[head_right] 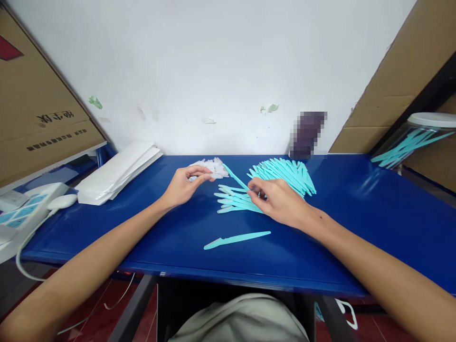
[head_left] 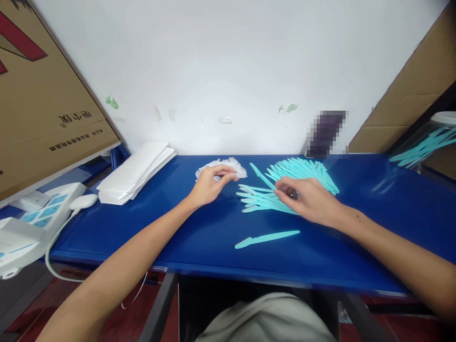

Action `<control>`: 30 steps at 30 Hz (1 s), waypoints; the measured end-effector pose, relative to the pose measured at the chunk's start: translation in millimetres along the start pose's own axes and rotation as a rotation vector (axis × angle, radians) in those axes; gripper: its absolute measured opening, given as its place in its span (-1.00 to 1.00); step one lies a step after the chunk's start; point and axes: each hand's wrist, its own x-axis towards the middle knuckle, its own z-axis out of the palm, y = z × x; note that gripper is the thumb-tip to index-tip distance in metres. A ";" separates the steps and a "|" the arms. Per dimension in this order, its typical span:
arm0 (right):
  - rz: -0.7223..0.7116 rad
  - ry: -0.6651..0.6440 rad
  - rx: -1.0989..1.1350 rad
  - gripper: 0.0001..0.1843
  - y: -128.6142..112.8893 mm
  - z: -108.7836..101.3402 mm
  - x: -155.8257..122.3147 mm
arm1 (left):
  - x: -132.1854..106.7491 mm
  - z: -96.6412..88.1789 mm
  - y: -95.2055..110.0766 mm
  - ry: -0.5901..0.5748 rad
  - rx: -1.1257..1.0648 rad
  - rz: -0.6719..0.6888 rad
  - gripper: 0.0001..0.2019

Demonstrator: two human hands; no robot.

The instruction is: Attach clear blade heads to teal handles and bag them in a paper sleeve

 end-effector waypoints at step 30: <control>-0.129 0.020 -0.111 -0.75 -1.2 5.8 -0.9 | -2.4 10.9 -2.1 -0.068 0.033 0.096 -0.70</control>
